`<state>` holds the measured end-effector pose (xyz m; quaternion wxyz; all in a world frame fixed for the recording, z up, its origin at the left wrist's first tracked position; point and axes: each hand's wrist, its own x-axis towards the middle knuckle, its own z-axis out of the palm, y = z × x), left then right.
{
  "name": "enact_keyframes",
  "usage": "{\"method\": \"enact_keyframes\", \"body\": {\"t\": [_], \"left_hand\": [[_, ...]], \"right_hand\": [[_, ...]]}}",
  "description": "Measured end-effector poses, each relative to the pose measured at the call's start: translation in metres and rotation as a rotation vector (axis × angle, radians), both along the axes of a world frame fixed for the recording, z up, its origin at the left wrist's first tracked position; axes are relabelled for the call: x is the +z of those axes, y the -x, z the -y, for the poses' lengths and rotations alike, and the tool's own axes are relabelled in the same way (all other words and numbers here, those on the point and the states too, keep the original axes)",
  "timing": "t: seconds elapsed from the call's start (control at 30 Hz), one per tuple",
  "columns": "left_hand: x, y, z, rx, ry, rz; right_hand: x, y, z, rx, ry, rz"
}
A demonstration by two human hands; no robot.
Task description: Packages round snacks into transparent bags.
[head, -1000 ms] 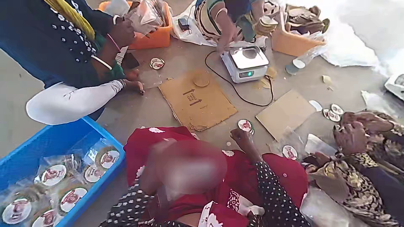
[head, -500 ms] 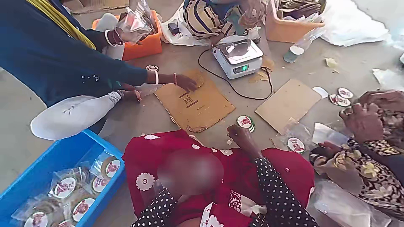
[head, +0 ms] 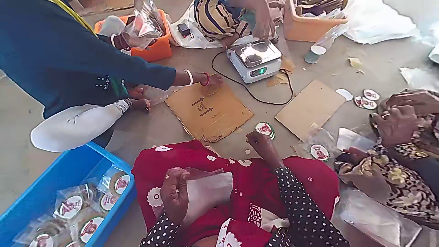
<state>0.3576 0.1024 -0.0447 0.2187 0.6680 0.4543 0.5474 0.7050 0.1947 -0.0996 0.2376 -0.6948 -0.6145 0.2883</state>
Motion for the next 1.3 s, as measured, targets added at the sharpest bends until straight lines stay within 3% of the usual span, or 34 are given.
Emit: {"method": "enact_keyframes", "body": {"t": [0.17, 0.27, 0.37, 0.43, 0.6, 0.73, 0.8, 0.93, 1.1, 1.3], "left_hand": [[0.026, 0.019, 0.001, 0.066, -0.051, -0.027], [0.039, 0.023, -0.002, 0.063, -0.1, -0.015], [0.05, 0.015, -0.006, 0.032, -0.107, 0.015], [0.053, 0.005, -0.01, 0.003, -0.105, 0.043], [0.073, 0.007, -0.016, -0.094, 0.101, 0.137], [0.11, 0.039, -0.024, -0.362, 0.372, 0.228], [0.128, 0.048, -0.027, -0.401, 0.341, 0.141], [0.147, 0.057, -0.026, -0.304, 0.143, -0.144], [0.142, 0.053, -0.023, -0.376, 0.187, -0.252], [0.124, 0.038, -0.025, -0.502, 0.272, -0.067]], "right_hand": [[0.046, 0.019, 0.011, -0.012, -0.219, -0.388], [0.095, 0.051, 0.029, 0.254, -0.296, -0.633], [0.135, 0.093, 0.049, 0.583, -0.324, -0.669], [0.144, 0.113, 0.059, 0.682, -0.267, -0.664], [0.138, 0.13, 0.066, 0.361, -0.23, -0.82], [0.159, 0.135, 0.057, 0.366, -0.405, -0.669], [0.171, 0.141, 0.05, 0.424, -0.478, -0.554], [0.184, 0.155, 0.045, 0.494, -0.552, -0.432], [0.188, 0.156, 0.047, 0.5, -0.581, -0.326], [0.18, 0.156, 0.047, 0.442, -0.73, -0.1]]}}
